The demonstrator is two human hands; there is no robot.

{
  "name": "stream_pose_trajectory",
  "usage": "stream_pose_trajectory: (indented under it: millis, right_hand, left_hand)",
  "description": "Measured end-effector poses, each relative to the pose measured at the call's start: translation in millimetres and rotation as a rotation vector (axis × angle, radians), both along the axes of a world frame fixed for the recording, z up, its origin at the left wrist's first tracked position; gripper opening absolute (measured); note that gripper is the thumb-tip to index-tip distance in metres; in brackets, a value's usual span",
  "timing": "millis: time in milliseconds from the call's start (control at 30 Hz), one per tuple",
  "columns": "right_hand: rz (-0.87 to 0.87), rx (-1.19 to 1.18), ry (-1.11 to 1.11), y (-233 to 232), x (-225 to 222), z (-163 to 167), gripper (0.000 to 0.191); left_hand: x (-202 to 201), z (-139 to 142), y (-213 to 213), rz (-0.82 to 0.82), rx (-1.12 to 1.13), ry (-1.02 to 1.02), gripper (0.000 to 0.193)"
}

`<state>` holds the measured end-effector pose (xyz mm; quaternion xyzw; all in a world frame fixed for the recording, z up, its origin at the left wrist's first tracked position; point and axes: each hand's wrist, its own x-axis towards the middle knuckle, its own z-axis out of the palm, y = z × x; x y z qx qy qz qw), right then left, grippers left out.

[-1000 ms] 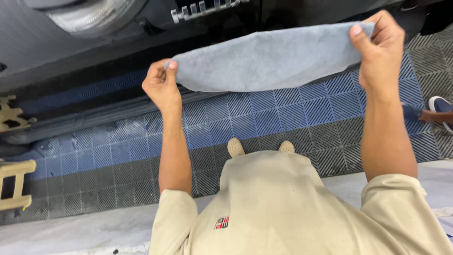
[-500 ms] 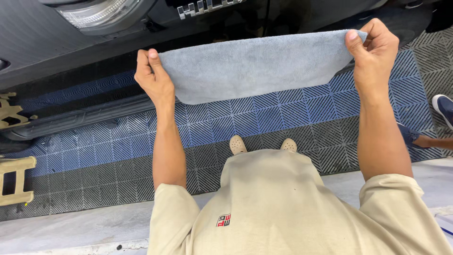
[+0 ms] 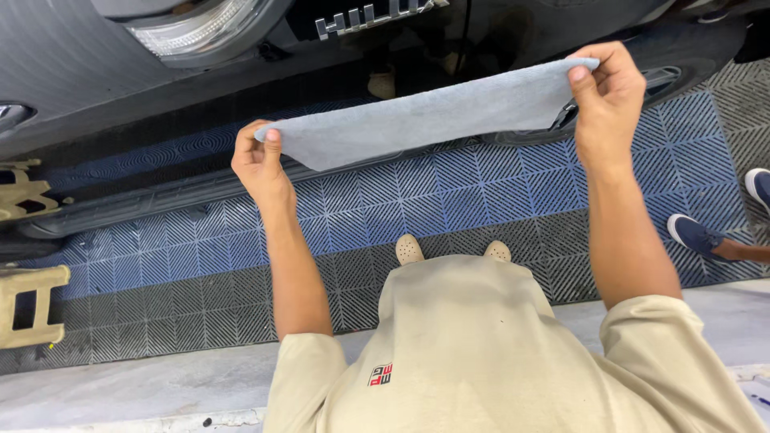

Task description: The person removes a license plate from the front bumper of a black pickup truck using a screwdriver, then wipes the bumper and surrounding areas with a cloth.

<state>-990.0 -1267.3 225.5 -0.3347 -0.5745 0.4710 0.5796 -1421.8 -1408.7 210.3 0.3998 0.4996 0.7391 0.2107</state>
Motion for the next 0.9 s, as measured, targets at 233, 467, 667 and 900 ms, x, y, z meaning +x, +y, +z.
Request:
stream_pose_trajectory:
  millis: [233, 467, 667, 900]
  right_hand:
    - [-0.165, 0.323, 0.260, -81.8, -50.2, 63.4, 0.016]
    - [0.347, 0.522, 0.133, -113.3, -98.8, 115.4, 0.003]
    - [0.413, 0.268, 0.290, -114.4, -106.2, 80.1, 0.017]
    - [0.407, 0.337, 0.266, -110.7, -101.8, 81.9, 0.018]
  left_hand:
    - [29.2, 70.0, -32.5, 0.788, 0.423, 0.136, 0.021]
    - [143.1, 112.3, -1.0, 0.098, 0.687, 0.121, 0.027]
    - [195.4, 88.0, -0.3, -0.488, 0.529, 0.062, 0.032]
    - [186.2, 92.8, 2.1, -0.554, 0.448, 0.166, 0.035]
